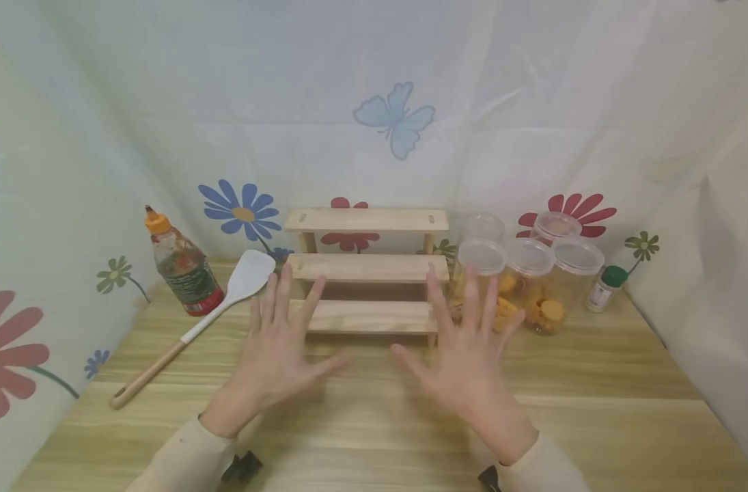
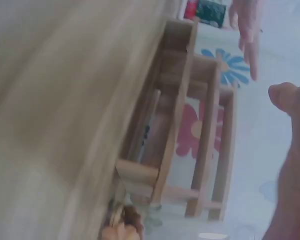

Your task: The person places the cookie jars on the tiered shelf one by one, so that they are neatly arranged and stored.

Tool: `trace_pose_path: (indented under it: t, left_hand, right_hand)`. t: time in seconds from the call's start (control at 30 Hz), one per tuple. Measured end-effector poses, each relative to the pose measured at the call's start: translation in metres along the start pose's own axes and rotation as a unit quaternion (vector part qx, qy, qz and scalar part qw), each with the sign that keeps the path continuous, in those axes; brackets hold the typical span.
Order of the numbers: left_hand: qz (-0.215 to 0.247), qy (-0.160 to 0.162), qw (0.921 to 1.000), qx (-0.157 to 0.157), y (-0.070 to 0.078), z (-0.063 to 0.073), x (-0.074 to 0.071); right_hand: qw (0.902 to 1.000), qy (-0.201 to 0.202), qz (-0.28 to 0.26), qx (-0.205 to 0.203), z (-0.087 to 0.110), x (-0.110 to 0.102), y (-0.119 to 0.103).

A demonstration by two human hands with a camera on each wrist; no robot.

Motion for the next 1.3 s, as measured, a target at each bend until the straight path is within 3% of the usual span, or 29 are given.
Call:
trace_pose_path:
  t: [0.17, 0.37, 0.43, 0.53, 0.63, 0.7, 0.77, 0.9, 1.17, 1.3]
  left_hand:
    - [0.086, 0.037, 0.9956, -0.003, -0.012, -0.009, -0.011]
    - [0.189, 0.084, 0.9776, -0.042, -0.046, -0.024, -0.011]
    - [0.22, 0.087, 0.9698, -0.058, -0.058, -0.028, -0.008]
    - [0.267, 0.083, 0.956, -0.089, -0.076, -0.033, -0.002]
    - [0.319, 0.053, 0.9389, -0.118, -0.092, -0.036, 0.008]
    - [0.351, 0.023, 0.9266, -0.134, -0.1, -0.037, 0.017]
    - [0.382, -0.01, 0.9129, -0.143, -0.106, -0.037, 0.025]
    - [0.418, -0.051, 0.8971, -0.133, -0.113, -0.037, 0.039]
    - [0.464, -0.066, 0.8785, -0.092, -0.116, -0.036, 0.059]
    - [0.476, -0.071, 0.8717, -0.091, -0.119, -0.036, 0.063]
  right_hand:
    - [0.9926, 0.106, -0.041, -0.041, -0.012, -0.024, 0.016]
    - [0.9679, 0.225, -0.096, -0.059, -0.022, -0.073, 0.057]
    - [0.9607, 0.25, -0.117, -0.031, -0.022, -0.088, 0.076]
    - [0.9488, 0.267, -0.158, 0.06, -0.017, -0.103, 0.104]
    - [0.9303, 0.265, -0.194, 0.162, -0.01, -0.108, 0.131]
    - [0.9198, 0.261, -0.213, 0.201, -0.006, -0.105, 0.146]
    - [0.9106, 0.254, -0.239, 0.221, -0.004, -0.101, 0.159]
    - [0.9017, 0.218, -0.277, 0.251, -0.002, -0.087, 0.179]
    - [0.9065, 0.157, -0.303, 0.248, 0.004, -0.058, 0.206]
    - [0.9177, 0.137, -0.284, 0.242, 0.009, -0.044, 0.216]
Point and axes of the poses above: each hand's wrist, its own z-axis away from the middle knuckle, its own x-axis out of the palm, y = z × x, the point moved 3 cm from there along -z, towards the middle knuckle, and after that the axes turned 7 degrees about -x, right-handed, at the moved point
